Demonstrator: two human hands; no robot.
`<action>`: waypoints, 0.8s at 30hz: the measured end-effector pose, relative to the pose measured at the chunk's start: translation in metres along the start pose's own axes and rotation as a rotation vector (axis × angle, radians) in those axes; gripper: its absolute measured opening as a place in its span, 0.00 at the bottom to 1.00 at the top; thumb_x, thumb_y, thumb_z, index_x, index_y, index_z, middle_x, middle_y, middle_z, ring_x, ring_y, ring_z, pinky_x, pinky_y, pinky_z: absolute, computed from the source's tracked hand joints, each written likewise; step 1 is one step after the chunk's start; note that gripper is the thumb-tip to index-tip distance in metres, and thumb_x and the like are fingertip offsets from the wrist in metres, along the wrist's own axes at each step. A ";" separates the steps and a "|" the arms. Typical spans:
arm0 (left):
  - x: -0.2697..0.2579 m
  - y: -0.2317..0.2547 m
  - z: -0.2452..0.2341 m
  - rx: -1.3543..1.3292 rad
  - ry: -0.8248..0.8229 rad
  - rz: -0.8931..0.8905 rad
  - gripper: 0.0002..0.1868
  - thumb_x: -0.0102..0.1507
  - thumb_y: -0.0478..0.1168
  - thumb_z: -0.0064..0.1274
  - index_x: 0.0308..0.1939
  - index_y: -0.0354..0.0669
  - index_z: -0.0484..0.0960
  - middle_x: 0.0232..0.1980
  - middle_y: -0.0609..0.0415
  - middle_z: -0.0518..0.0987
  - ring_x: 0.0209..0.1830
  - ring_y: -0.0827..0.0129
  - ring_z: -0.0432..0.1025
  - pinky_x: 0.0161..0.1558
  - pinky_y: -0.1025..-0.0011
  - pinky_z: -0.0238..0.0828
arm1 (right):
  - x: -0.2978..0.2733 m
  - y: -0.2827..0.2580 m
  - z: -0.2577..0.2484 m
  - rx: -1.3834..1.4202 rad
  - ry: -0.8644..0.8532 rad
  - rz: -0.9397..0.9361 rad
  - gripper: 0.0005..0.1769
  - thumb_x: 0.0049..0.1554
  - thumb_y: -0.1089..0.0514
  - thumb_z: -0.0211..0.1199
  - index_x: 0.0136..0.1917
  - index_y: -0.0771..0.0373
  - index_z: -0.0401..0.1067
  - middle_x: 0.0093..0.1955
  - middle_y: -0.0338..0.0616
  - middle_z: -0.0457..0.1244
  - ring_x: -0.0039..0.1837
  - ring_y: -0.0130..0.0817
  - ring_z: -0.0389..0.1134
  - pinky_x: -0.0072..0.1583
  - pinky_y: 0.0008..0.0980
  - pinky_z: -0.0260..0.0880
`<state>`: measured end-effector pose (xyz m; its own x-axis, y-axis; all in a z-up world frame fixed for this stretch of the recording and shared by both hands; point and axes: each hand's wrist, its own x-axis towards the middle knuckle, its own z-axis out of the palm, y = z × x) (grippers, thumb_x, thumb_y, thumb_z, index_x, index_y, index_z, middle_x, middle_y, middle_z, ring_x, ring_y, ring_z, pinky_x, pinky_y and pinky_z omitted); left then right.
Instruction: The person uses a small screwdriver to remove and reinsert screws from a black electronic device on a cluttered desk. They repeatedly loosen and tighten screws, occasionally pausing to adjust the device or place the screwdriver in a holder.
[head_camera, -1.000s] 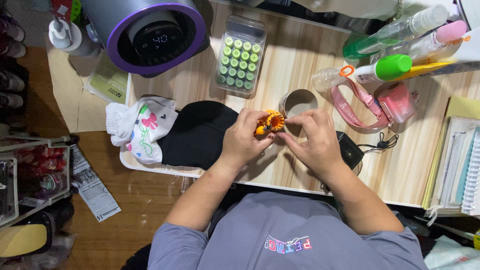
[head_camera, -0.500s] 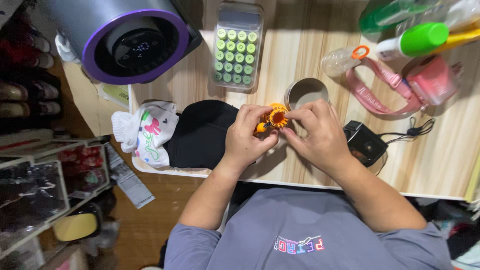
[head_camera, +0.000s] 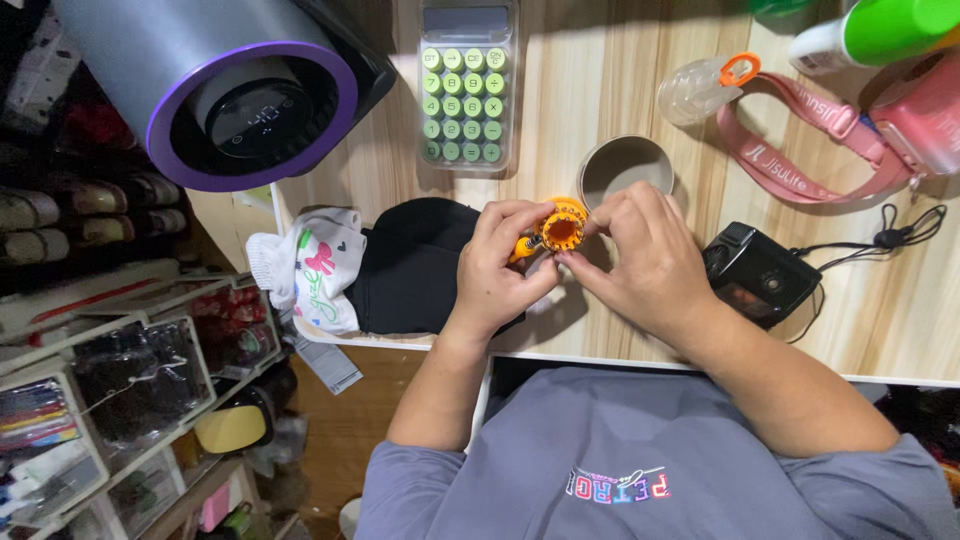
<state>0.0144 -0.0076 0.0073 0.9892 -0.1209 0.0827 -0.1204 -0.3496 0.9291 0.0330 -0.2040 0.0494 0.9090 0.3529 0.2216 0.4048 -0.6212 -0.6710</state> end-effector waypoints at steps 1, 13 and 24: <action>0.000 0.000 0.000 -0.009 -0.004 -0.012 0.27 0.54 0.34 0.63 0.59 0.47 0.80 0.56 0.52 0.78 0.48 0.65 0.80 0.48 0.72 0.80 | -0.001 0.000 0.001 0.009 0.005 0.003 0.28 0.48 0.60 0.79 0.53 0.63 0.63 0.48 0.48 0.60 0.50 0.48 0.64 0.53 0.45 0.63; 0.000 -0.002 0.004 -0.030 0.018 0.034 0.28 0.55 0.32 0.63 0.60 0.47 0.80 0.56 0.50 0.77 0.51 0.63 0.79 0.52 0.71 0.80 | 0.003 -0.007 -0.009 -0.045 -0.086 0.031 0.16 0.48 0.57 0.75 0.50 0.55 0.76 0.46 0.45 0.57 0.50 0.45 0.61 0.54 0.45 0.61; -0.001 0.000 0.002 -0.002 0.013 0.036 0.28 0.55 0.34 0.63 0.60 0.48 0.80 0.55 0.51 0.78 0.51 0.63 0.79 0.50 0.71 0.79 | 0.013 -0.011 -0.011 -0.097 -0.112 -0.069 0.10 0.49 0.57 0.74 0.44 0.55 0.76 0.48 0.44 0.58 0.54 0.45 0.61 0.56 0.45 0.62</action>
<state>0.0130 -0.0090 0.0070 0.9853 -0.1209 0.1205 -0.1554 -0.3436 0.9262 0.0413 -0.2010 0.0675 0.8644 0.4694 0.1804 0.4780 -0.6558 -0.5843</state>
